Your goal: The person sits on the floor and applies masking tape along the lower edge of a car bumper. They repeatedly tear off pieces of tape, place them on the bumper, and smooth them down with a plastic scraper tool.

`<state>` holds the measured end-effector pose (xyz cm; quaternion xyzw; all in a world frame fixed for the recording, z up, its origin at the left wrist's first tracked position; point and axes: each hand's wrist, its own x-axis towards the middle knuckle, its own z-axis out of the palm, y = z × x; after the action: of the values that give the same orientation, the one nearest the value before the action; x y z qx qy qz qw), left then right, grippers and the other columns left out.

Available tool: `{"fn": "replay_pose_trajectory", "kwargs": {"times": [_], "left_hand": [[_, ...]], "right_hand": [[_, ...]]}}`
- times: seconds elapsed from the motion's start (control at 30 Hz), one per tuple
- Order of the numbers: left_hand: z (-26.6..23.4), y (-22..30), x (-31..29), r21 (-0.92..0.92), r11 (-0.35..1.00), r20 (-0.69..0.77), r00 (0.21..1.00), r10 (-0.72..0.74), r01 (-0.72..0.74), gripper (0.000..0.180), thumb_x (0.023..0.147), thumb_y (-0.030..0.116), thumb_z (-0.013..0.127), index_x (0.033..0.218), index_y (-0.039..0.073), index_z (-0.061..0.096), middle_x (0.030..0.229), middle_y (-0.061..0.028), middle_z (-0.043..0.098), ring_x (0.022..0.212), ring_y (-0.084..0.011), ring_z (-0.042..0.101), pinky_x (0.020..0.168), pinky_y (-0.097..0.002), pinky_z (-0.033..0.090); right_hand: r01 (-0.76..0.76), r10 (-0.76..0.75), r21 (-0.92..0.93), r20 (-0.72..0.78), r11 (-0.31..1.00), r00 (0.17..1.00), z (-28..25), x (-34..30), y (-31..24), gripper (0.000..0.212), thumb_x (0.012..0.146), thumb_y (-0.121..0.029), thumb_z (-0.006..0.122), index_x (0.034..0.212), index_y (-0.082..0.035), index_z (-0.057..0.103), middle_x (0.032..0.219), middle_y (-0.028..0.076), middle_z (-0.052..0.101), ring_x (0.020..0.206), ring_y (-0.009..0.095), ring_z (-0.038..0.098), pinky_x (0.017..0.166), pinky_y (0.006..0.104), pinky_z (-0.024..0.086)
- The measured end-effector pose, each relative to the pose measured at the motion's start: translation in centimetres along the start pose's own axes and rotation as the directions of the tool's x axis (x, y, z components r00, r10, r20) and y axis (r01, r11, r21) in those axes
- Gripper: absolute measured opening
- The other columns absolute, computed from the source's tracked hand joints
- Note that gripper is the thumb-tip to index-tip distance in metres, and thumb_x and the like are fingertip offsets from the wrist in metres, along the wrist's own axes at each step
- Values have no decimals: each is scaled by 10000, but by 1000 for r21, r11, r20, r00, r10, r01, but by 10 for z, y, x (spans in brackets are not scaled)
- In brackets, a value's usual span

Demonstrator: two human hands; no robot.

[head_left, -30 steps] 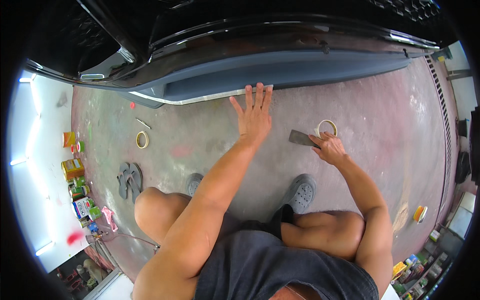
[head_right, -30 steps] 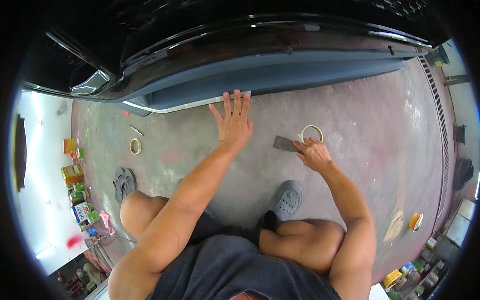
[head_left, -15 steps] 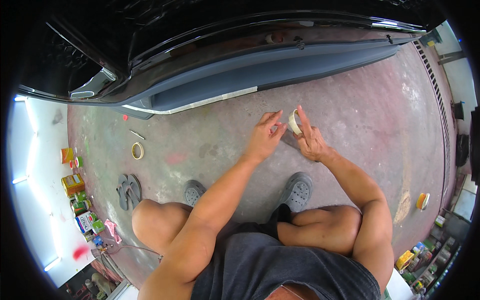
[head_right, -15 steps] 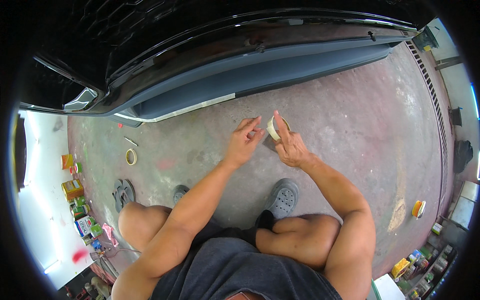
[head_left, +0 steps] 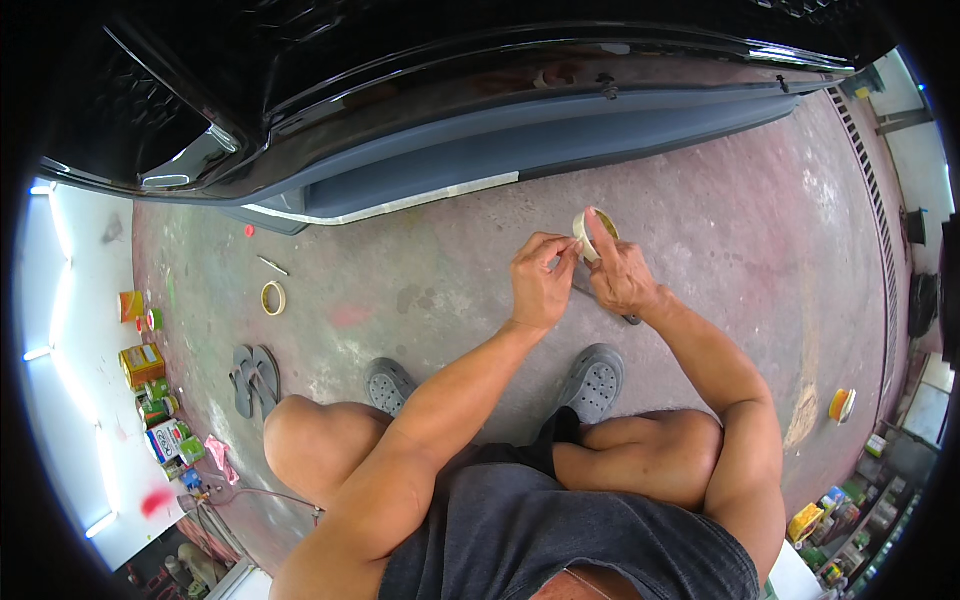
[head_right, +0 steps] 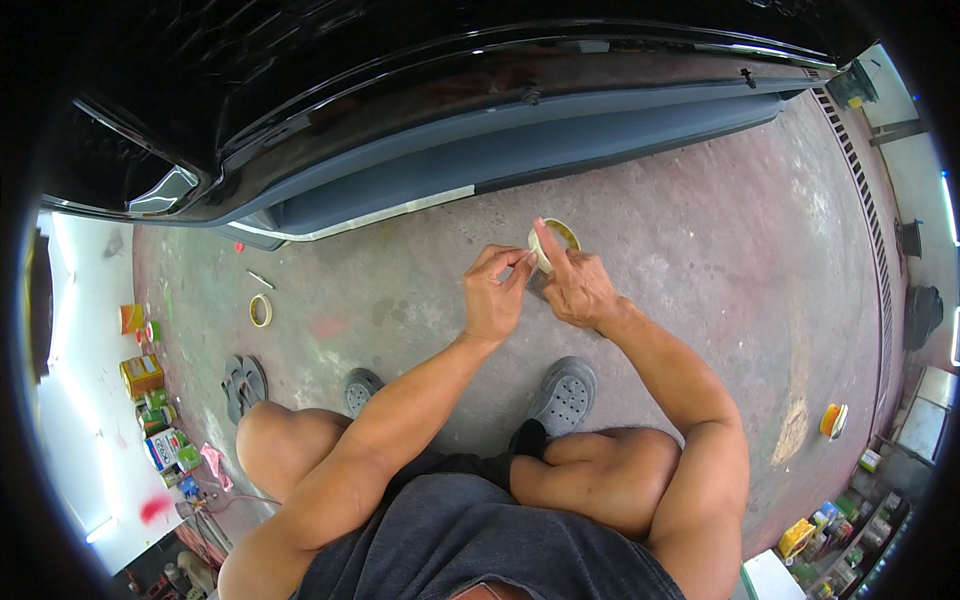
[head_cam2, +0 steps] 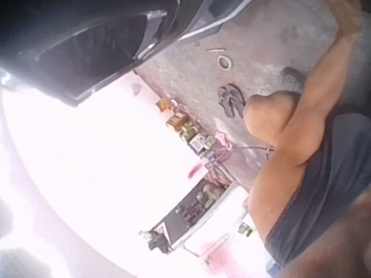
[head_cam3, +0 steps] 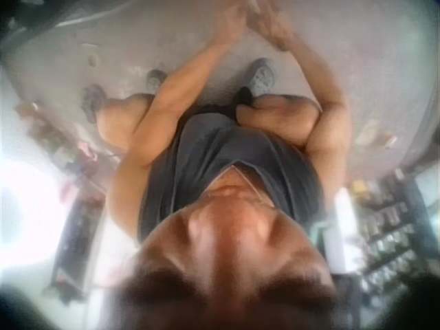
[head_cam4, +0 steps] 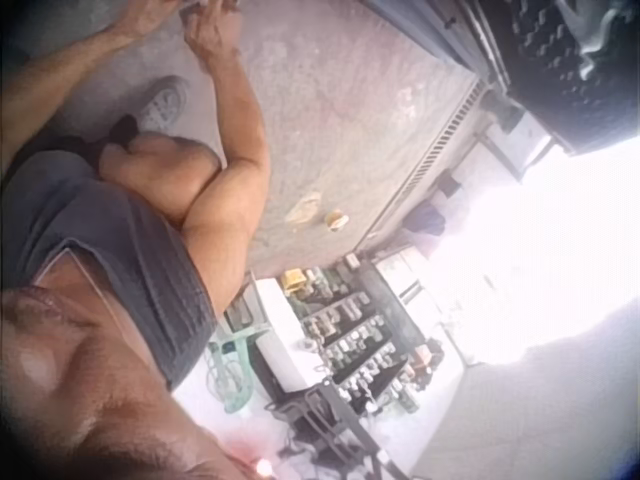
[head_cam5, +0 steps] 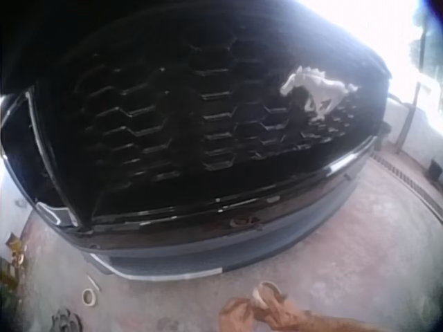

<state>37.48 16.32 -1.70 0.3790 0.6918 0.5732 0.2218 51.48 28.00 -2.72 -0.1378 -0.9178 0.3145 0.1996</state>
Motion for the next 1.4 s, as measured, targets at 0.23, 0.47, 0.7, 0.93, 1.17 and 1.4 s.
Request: {"fn": "replay_pose_trajectory", "kwargs": {"times": [0.23, 0.47, 0.7, 0.93, 1.17, 1.4], "left_hand": [[-2, -16, 4, 9, 992, -111, 985, 129, -128, 97, 990, 71, 678, 983, -24, 666, 897, -81, 692, 816, -173, 638, 758, -310, 514], [-9, -22, 11, -208, 962, -74, 978, -195, 176, 126, 1020, 116, 655, 977, 0, 632, 873, -45, 630, 790, -107, 549, 696, -291, 458], [-21, -36, 21, -264, 932, -207, 929, -306, 248, 118, 1042, 132, 636, 1013, 18, 627, 827, -3, 617, 732, -65, 511, 645, -253, 411], [-22, -19, 25, -372, 872, -125, 914, -385, 317, 134, 1059, 144, 606, 1016, 19, 589, 918, -46, 644, 789, -96, 580, 705, -267, 482], [-24, 5, 34, -622, 663, 113, 885, -452, 418, 444, 1000, 58, 659, 1243, 78, 288, 1326, -202, 556, 1095, -313, 693, 921, -453, 608], [-19, 9, 30, -536, 768, 100, 930, -354, 351, 661, 901, -105, 697, 1271, 118, 197, 1307, -267, 522, 1047, -336, 716, 878, -431, 662]], "right_hand": [[-347, 309, 222, 188, 911, 932, -13, 15, -8, 822, 958, -59, 541, 1652, -29, 102, 793, 225, 683, 686, 459, 651, 694, 520, 527], [-460, 357, 286, 346, 841, 868, -17, 17, -6, 801, 973, -73, 456, 1675, -85, 69, 764, 150, 688, 647, 361, 677, 703, 458, 551], [-659, 406, 345, 573, 669, 712, -32, 33, -16, 709, 1019, -87, 440, 1675, -78, 170, 743, 98, 660, 588, 205, 641, 674, 348, 557], [-706, 495, 161, 607, 689, 622, -44, 41, -11, 708, 1022, -109, 433, 1683, -112, 178, 779, 62, 657, 638, 155, 633, 675, 324, 545], [-676, 361, 429, 609, 600, 707, -49, 38, -18, 780, 997, -118, 420, 1694, -108, 70, 848, 68, 647, 702, 163, 616, 743, 325, 535], [-657, 317, 488, 607, 574, 728, -54, 38, -23, 800, 1015, -131, 411, 1696, -127, -8, 850, 71, 626, 703, 166, 599, 744, 324, 526]]}}
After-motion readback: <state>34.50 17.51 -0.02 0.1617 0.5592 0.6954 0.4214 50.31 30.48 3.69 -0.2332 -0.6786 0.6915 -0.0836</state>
